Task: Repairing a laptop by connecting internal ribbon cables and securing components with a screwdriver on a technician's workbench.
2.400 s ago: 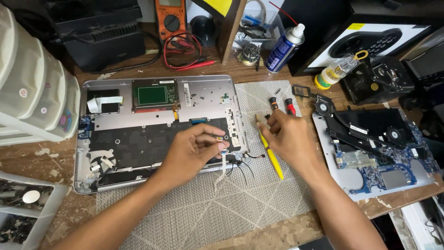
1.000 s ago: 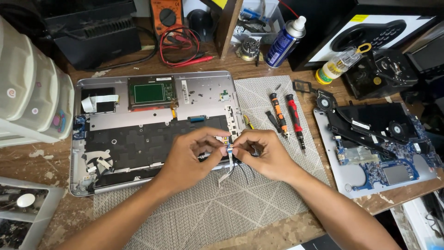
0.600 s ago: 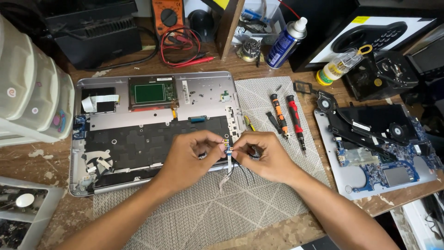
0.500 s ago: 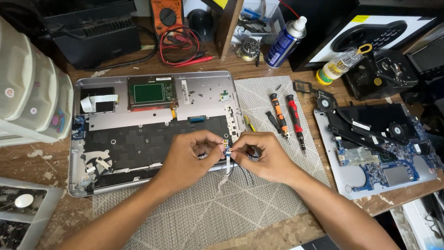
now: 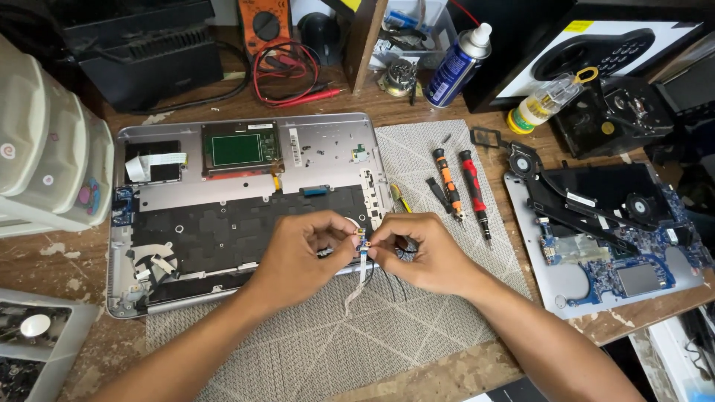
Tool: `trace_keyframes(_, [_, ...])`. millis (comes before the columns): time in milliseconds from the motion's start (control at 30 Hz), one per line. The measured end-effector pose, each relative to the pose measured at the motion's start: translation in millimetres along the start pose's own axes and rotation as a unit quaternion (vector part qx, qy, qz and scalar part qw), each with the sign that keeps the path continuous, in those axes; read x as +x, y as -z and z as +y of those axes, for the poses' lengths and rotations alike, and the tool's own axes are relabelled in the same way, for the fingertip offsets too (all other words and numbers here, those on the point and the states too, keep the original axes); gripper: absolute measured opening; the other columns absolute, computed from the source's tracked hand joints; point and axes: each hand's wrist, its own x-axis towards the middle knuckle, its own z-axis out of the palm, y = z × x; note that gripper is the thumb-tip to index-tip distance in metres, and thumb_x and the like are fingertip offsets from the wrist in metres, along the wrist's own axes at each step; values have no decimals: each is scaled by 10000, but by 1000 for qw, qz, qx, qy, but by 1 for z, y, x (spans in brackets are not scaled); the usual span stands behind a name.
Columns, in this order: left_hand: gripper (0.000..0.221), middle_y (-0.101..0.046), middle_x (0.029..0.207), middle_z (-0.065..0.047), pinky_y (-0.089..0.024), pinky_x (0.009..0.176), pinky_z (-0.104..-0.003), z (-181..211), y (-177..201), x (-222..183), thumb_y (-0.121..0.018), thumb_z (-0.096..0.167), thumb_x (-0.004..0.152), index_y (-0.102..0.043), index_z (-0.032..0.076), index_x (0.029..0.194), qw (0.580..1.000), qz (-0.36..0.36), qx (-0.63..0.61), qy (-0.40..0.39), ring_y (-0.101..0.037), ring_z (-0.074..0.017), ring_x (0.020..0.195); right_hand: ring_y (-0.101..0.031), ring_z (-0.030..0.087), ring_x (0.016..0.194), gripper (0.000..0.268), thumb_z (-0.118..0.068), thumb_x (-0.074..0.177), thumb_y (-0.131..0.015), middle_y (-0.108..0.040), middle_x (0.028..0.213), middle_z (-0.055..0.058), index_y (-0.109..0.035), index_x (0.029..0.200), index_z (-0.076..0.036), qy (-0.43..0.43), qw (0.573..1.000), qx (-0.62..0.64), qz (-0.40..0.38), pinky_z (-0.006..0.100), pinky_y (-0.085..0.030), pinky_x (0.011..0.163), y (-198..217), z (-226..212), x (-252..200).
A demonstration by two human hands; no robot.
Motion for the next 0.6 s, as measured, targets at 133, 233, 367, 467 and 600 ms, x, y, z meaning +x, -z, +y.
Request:
trace_keyframes(133, [108,-749,684,-148,-552,544,-273,6,-2,0,-723,7,811,-772,-24,902,1000,1,-2,-5,-679,-110,646,-581,213,548,117,44,790,-653,-667,622,124,-749,836,-6,1,1000,1,4,323,-450,561,2,-3,0])
trace_keyframes(233, [112,-753,679,-145,-544,546,-252,4,-2,0,-741,20,806,-786,-16,903,1000,6,6,14,-674,-109,627,-589,191,547,178,55,797,-668,-692,658,121,-749,943,-9,5,1000,2,8,290,-425,539,3,-6,1])
trace_keyframes(367, [115,-747,682,-150,-563,566,-282,2,-3,0,-757,17,796,-779,-34,897,1000,18,-1,18,-660,-113,639,-615,205,594,347,48,836,-677,-721,769,152,-675,1179,-6,26,999,19,39,299,-446,545,4,-11,2])
trace_keyframes(467, [122,-752,684,-153,-562,561,-286,7,-4,0,-759,16,796,-783,-35,905,1000,18,4,22,-657,-113,638,-611,194,609,330,45,869,-660,-737,809,161,-681,1193,-15,38,998,20,48,296,-445,554,5,-12,4])
trace_keyframes(600, [156,-765,694,-157,-585,576,-295,24,-4,-5,-750,8,795,-786,-41,939,999,11,1,38,-676,-117,644,-579,177,572,211,56,863,-672,-738,780,146,-729,1051,-22,30,998,20,50,274,-430,542,7,-9,6])
